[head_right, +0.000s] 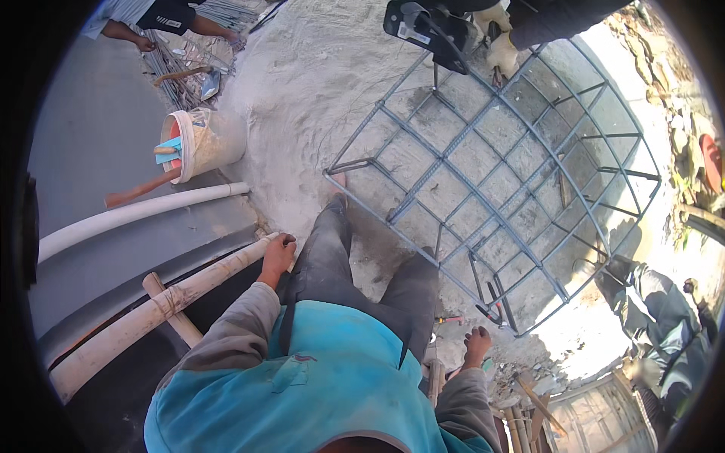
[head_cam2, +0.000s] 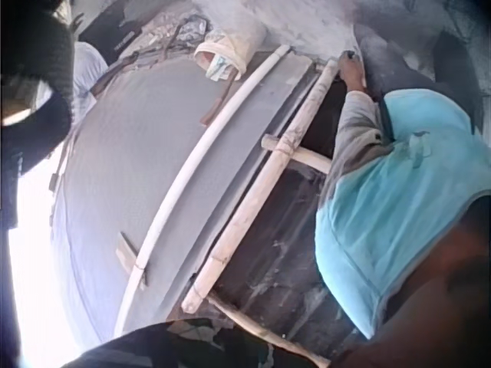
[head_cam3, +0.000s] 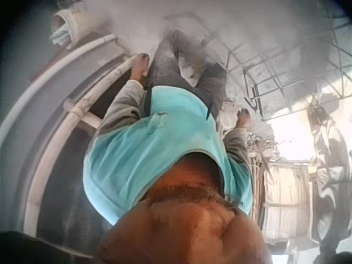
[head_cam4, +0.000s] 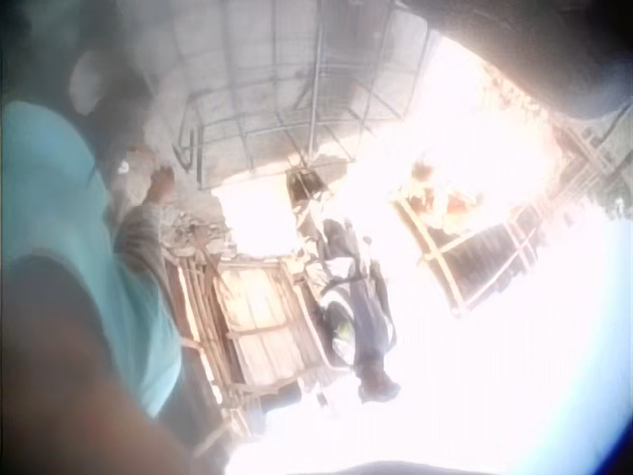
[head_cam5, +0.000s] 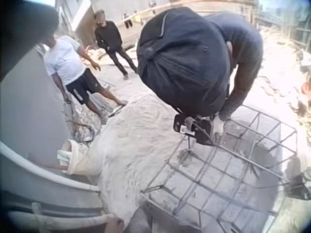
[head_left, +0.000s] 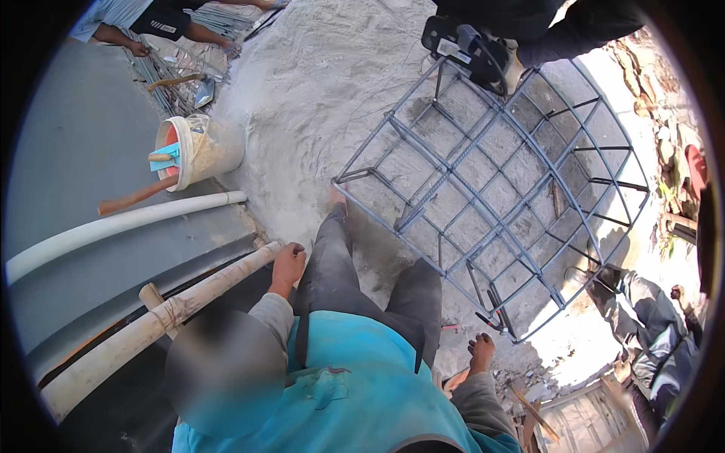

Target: The person secures rebar together with wire and pliers, and then lifts the metal cage structure.

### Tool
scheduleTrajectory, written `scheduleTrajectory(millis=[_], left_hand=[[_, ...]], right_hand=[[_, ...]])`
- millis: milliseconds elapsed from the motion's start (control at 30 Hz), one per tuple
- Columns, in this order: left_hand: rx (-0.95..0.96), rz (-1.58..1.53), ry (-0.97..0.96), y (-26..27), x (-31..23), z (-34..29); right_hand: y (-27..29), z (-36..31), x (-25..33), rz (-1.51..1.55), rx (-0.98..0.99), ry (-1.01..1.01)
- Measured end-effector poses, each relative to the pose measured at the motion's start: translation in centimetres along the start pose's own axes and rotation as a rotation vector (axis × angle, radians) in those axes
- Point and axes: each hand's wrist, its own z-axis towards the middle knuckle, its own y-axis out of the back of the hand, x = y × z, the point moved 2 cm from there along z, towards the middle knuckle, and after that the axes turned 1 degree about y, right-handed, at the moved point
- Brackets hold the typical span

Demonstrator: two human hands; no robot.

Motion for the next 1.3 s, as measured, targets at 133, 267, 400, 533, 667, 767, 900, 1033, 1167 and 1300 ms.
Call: scheduleTrajectory(millis=[133, 267, 400, 533, 667, 767, 900, 1033, 1167, 1300], left_hand=[[-0.021, 0.041, -0.026, -1.3, 2.5, 9.5], [0.037, 0.117, 0.077, -2.6, 2.1, 21.4], [0.109, 0.26, -0.048, -10.1, 1.6, 35.1], [0.152, 0.478, -0.218, -14.7, 0.7, 47.0], [0.151, 0.456, -0.297, -18.9, 0.2, 54.5], [0.135, 0.355, -0.328, -21.5, 1.5, 57.2], [-0.032, -0.19, -0.294, -18.0, 2.7, 54.4], [0.006, -0.405, -0.26, -6.0, 3.0, 43.5], [0.223, -0.333, -0.29, 7.4, 0.9, 32.0], [0.289, -0.129, -0.399, 20.1, -5.9, 21.8]], right_hand=[[-5.0, -7.6, 2.4, -0.285, 0.153, 0.093], [-8.9, -16.2, 2.9, -0.453, 0.213, 0.003], [-10.7, -20.6, 2.6, -1.048, 0.32, 0.085], [-19.8, -25.0, 9.9, -0.883, 0.124, -0.188], [-19.8, -24.7, 7.4, -0.884, 0.04, -0.33], [-21.6, -24.6, 7.7, -0.89, 0.087, -0.283], [-25.9, -25.3, 11.3, -0.888, 0.05, -0.284], [-29.5, -25.8, 15.8, -0.776, -0.018, 0.01], [-37.3, -25.1, 23.8, -0.513, 0.211, 0.341], [-44.8, -27.8, 28.3, -0.161, 0.609, 0.139]])
